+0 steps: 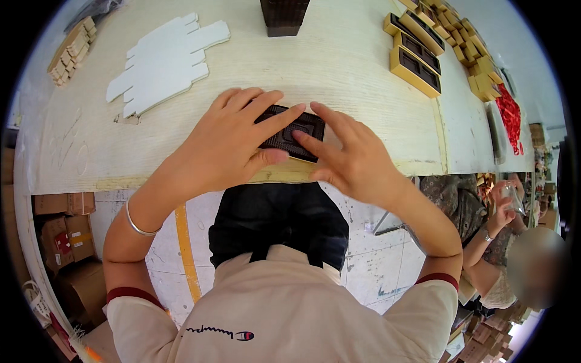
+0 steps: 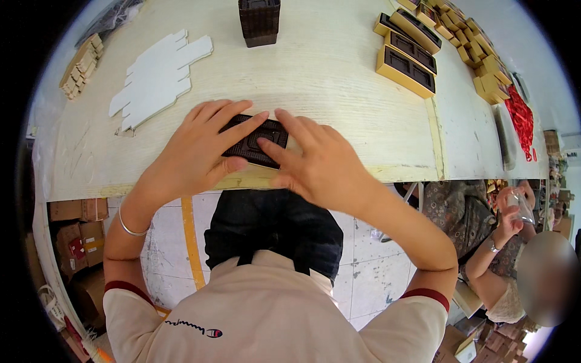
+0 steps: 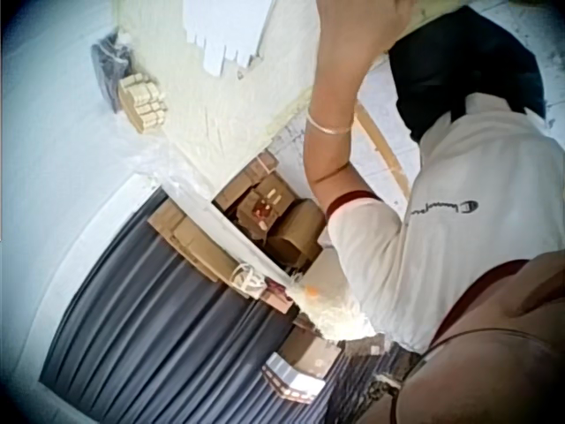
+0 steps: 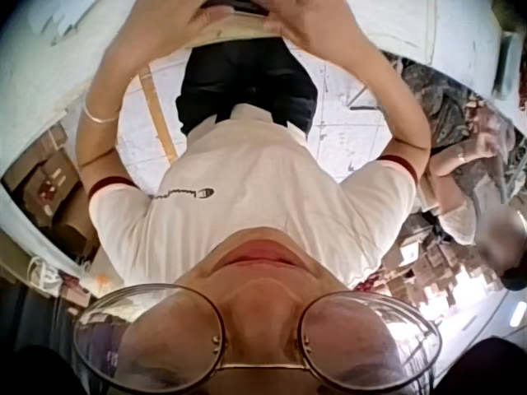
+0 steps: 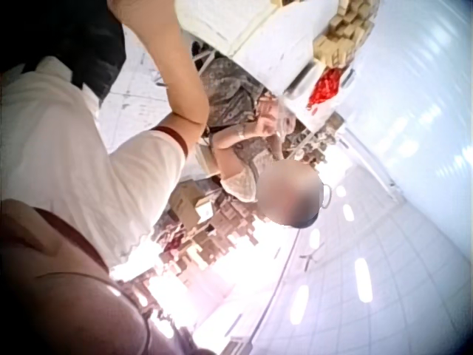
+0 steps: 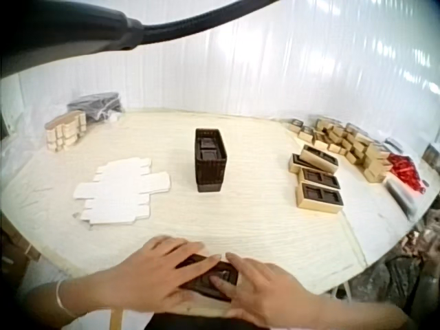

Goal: The person folds flat white cardboard pieces into small rectangular boxes, inserts a black plastic tray into each, and places the finished units on the table. The process repeats continuously with multiple identical items.

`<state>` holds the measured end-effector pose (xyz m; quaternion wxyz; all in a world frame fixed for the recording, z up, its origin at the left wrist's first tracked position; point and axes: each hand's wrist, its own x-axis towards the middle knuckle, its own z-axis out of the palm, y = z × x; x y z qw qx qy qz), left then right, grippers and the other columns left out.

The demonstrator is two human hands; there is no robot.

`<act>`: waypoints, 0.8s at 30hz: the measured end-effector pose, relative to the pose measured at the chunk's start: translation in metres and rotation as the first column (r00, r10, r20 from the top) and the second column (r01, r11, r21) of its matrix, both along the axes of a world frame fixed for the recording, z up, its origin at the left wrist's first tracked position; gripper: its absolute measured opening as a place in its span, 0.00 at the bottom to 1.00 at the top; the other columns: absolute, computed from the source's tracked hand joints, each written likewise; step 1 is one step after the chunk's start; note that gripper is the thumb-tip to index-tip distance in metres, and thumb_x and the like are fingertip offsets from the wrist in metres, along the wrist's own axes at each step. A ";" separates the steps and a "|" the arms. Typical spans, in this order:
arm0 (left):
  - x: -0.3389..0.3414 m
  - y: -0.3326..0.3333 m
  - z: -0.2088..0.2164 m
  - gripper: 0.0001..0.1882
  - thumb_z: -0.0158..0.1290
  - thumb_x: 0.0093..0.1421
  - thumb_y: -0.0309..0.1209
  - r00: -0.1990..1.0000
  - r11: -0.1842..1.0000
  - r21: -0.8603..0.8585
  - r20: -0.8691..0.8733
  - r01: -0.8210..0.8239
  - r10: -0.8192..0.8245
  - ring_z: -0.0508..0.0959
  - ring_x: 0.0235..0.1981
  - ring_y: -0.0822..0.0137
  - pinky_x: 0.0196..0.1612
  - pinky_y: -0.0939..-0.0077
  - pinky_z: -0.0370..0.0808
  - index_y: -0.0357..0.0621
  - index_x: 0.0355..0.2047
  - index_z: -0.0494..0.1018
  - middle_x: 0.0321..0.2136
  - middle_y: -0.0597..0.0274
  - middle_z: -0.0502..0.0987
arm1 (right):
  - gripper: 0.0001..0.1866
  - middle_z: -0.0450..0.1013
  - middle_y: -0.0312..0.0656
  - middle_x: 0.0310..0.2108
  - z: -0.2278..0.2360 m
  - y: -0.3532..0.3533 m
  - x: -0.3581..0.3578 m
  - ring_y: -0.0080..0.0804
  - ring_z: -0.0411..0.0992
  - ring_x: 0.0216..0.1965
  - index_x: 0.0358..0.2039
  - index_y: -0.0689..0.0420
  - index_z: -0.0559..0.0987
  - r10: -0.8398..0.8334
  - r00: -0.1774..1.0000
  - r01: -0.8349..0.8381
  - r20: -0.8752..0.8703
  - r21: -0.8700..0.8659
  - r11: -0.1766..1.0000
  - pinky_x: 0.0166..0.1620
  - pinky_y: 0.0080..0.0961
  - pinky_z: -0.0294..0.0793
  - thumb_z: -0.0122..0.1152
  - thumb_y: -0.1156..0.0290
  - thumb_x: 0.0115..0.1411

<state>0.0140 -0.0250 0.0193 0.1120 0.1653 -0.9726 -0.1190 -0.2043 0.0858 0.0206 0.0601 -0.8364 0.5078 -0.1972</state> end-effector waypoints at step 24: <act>0.052 0.064 0.121 0.19 0.47 0.65 0.46 0.339 -0.023 0.347 -0.927 0.938 -0.163 0.72 0.27 0.73 0.30 0.78 0.67 0.55 0.19 0.73 0.27 0.73 0.76 | 0.21 0.54 0.54 0.64 -0.013 0.027 -0.116 0.53 0.57 0.63 0.55 0.57 0.72 -0.522 0.845 0.528 0.114 -0.334 0.781 0.63 0.40 0.58 0.54 0.76 0.60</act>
